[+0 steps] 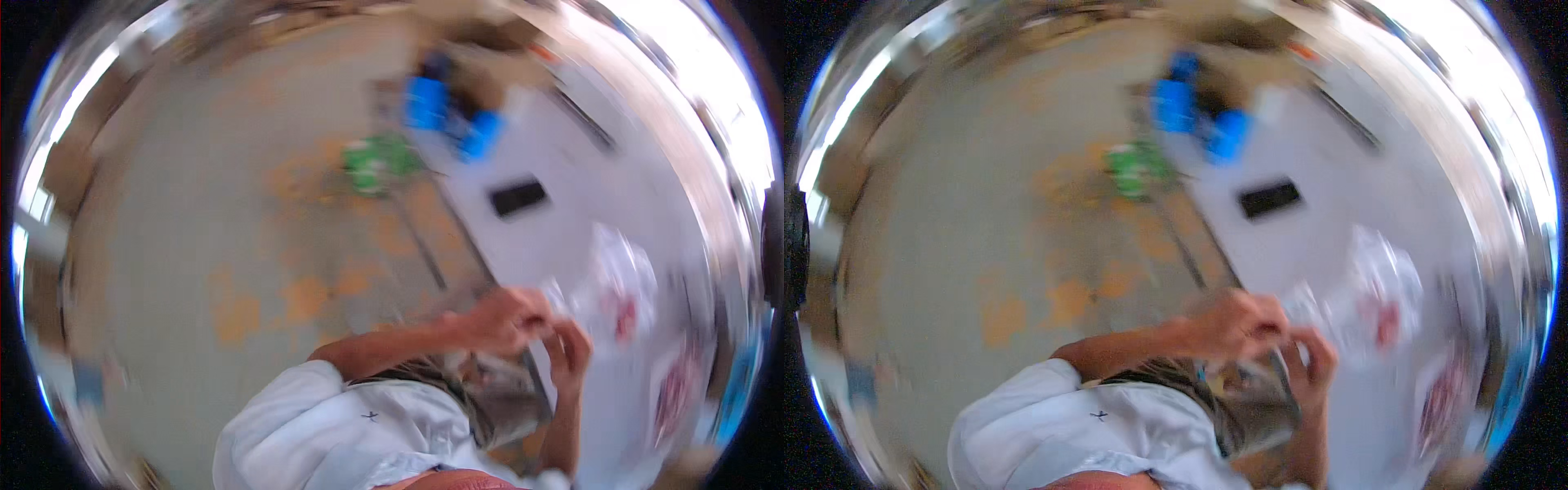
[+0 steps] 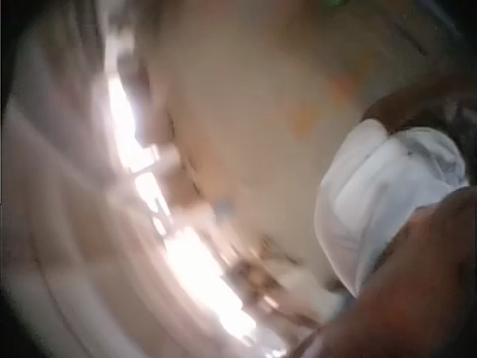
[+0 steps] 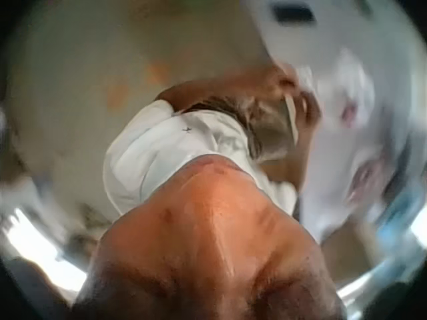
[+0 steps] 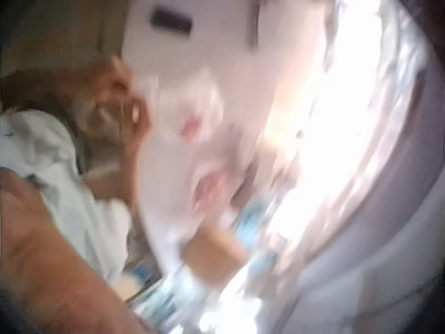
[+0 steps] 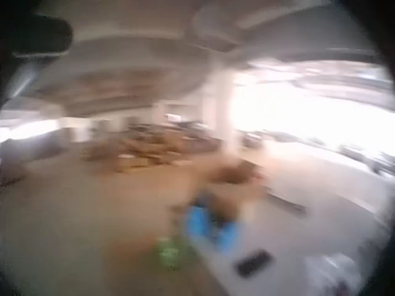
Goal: The person is placing small red plastic components into small clear plastic bags at a workstation.
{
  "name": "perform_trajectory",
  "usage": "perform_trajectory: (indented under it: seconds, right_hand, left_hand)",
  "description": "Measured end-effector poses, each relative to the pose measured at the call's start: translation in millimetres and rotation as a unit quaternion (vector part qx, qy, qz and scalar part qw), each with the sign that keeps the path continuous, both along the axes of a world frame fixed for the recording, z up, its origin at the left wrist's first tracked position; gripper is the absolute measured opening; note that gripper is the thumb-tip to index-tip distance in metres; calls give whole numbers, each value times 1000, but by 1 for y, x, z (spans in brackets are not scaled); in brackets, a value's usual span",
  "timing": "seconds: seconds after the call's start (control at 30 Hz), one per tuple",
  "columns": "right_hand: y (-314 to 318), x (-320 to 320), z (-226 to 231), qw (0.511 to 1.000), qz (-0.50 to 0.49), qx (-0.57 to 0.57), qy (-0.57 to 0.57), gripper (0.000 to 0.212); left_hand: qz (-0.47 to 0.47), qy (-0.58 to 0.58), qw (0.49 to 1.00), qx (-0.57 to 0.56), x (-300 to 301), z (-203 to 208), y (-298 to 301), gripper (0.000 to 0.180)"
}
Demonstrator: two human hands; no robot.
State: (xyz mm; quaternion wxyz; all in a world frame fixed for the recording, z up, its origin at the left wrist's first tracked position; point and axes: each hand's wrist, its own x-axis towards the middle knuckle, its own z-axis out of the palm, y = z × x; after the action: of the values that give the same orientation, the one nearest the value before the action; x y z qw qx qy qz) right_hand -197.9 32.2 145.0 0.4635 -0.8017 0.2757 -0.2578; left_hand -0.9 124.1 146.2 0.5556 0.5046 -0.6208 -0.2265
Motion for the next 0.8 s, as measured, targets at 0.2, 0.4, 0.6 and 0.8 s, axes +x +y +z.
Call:
perform_trajectory:
  seconds: [0.2, 0.4, 0.6, 0.8]
  right_hand:
    - [-8, -29, -3, 967, -112, 192, -121, 16]
    - [17, -91, -28, 921, -265, 227, -174, 20]
    - [49, -116, -30, 891, -333, 230, -208, 19]
    - [86, -158, -29, 891, -409, 143, -135, 15]
  left_hand:
    - [-156, 220, 938, 220, -9, -9, -57, 17]
    - [-268, 305, 882, 241, -60, -41, -95, 29]
    - [-306, 242, 891, 231, -98, -49, -93, 28]
    - [-328, 117, 897, 271, -171, -27, -75, 20]
